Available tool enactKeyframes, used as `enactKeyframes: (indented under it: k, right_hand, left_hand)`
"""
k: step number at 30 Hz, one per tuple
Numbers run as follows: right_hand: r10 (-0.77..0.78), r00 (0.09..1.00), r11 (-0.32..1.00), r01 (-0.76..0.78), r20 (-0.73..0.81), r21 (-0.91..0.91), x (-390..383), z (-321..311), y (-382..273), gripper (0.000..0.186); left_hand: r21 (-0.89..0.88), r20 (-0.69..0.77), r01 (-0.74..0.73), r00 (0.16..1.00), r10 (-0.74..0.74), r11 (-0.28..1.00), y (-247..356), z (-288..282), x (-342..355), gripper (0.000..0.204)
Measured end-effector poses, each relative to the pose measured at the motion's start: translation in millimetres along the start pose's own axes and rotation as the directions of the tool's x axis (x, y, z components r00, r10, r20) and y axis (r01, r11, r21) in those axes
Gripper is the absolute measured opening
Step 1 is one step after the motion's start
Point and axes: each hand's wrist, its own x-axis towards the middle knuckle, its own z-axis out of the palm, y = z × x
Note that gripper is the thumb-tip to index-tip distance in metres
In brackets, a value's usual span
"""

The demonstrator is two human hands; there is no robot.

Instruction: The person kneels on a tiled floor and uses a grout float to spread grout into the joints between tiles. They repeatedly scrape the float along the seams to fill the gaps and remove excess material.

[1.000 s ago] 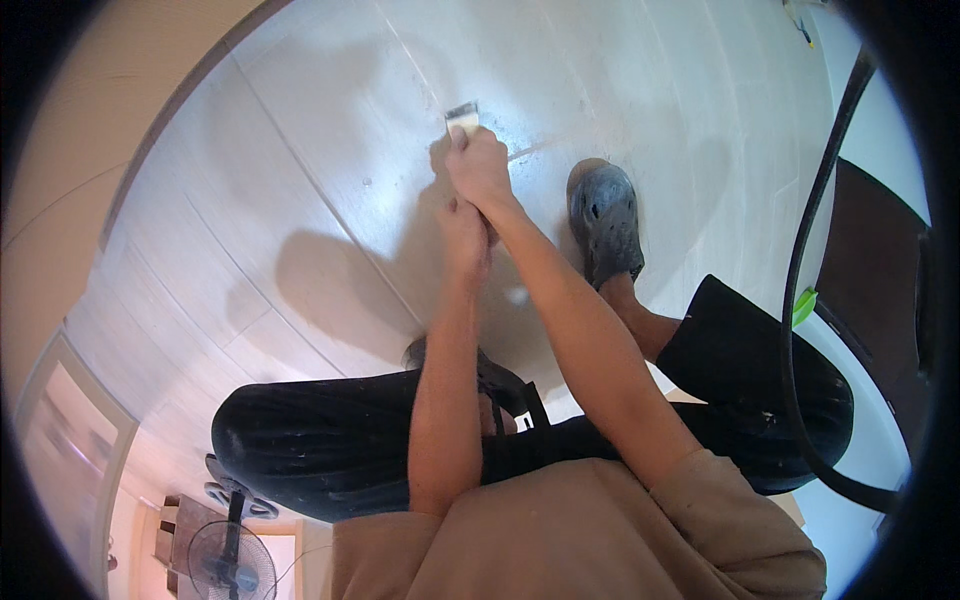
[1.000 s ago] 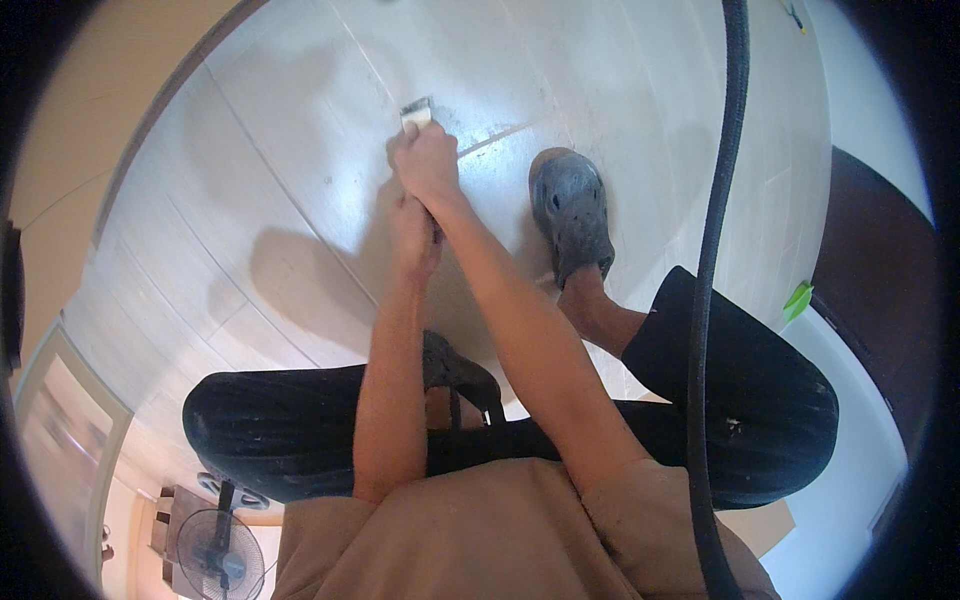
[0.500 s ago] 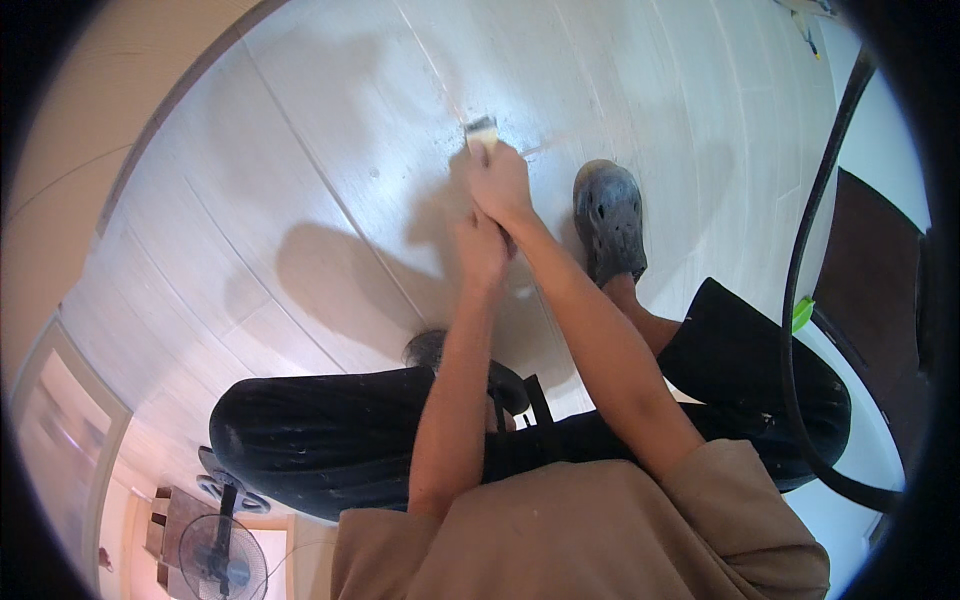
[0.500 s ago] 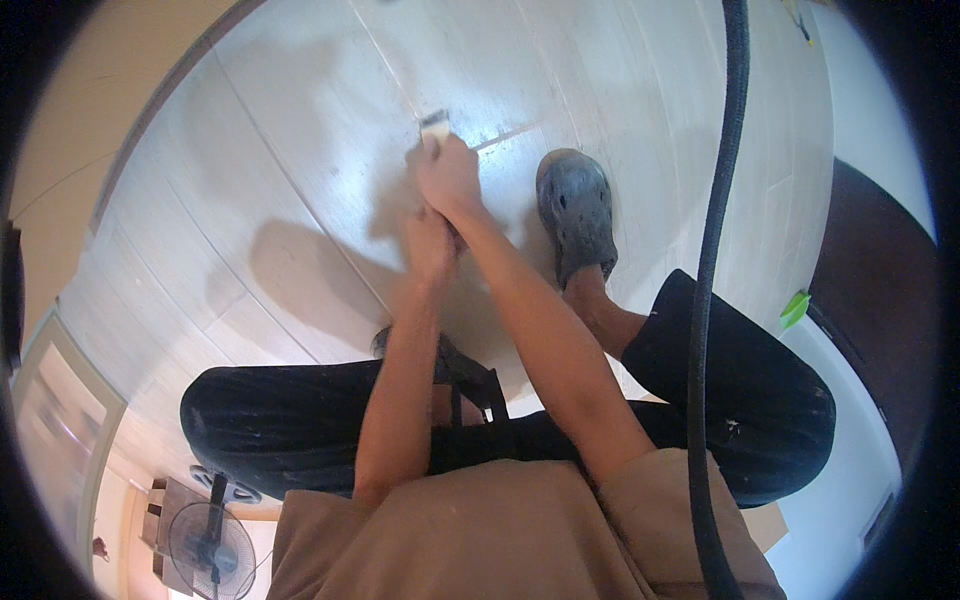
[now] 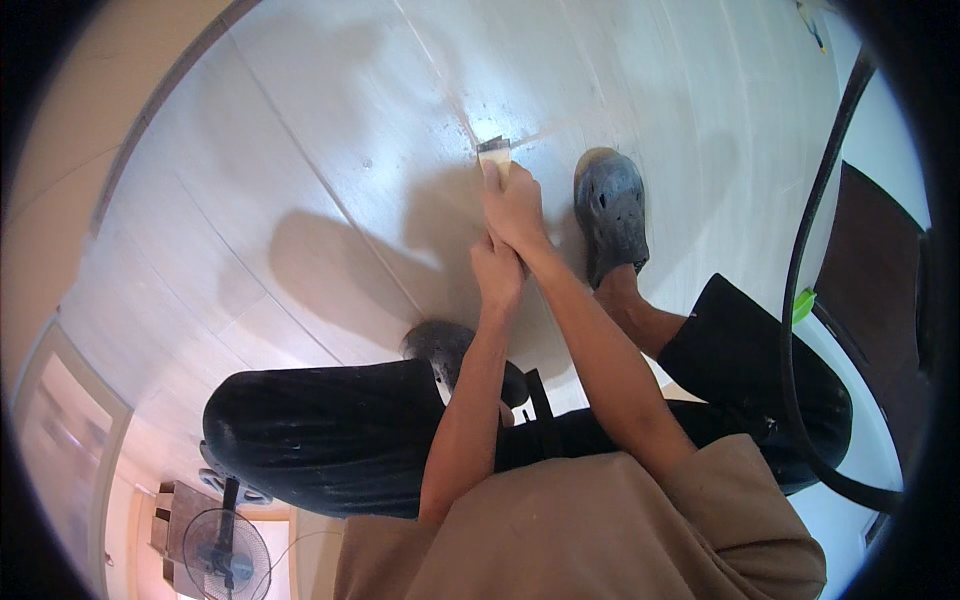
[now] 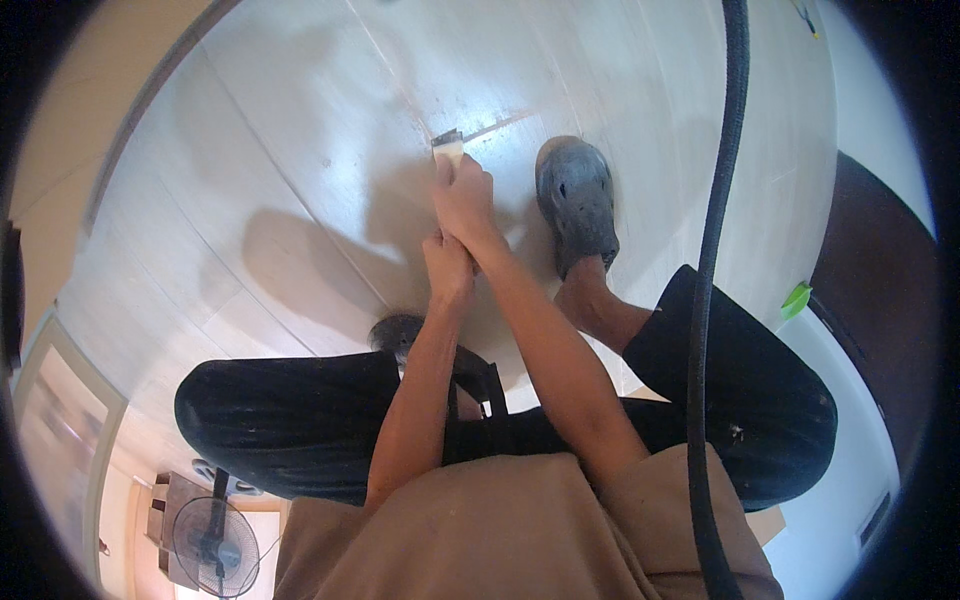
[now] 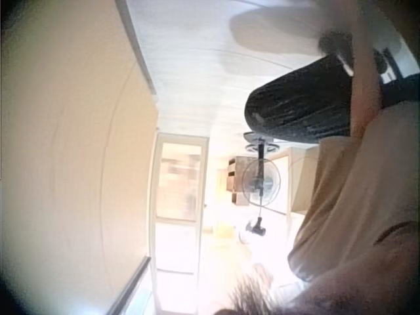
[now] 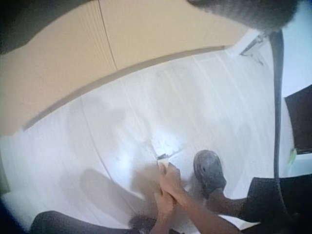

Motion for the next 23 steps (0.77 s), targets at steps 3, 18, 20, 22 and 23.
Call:
enactKeyframes:
  k: [3, 18, 20, 22, 23]
  right_hand:
    - [-0.061, 0.998, 0.998, 0.061, -0.007, 0.004, 37, 11, -30, 0.042]
    - [-0.041, 0.998, 0.999, 0.042, -0.053, 0.029, 93, 19, -82, 0.039]
    - [0.013, 0.999, 0.999, -0.011, -0.045, 0.041, 96, 20, -93, 0.038]
    - [-0.045, 0.999, 0.997, 0.044, 0.023, 0.057, 88, 25, -79, 0.039]
    - [-0.082, 0.996, 0.995, 0.079, 0.046, 0.063, 85, 22, -61, 0.039]
  left_hand:
    - [0.005, 0.059, -0.128, 0.99, 0.127, 0.992, 24, -2, 35, 0.047]
    - [-0.087, 0.165, -0.085, 0.981, 0.099, 0.993, 84, 10, 94, 0.036]
    - [-0.073, 0.169, -0.065, 0.983, 0.076, 0.995, 88, 8, 96, 0.036]
    - [-0.04, 0.11, -0.037, 0.993, 0.041, 0.999, 75, 0, 88, 0.038]
    - [-0.051, 0.111, -0.052, 0.992, 0.057, 0.997, 84, 3, 90, 0.038]
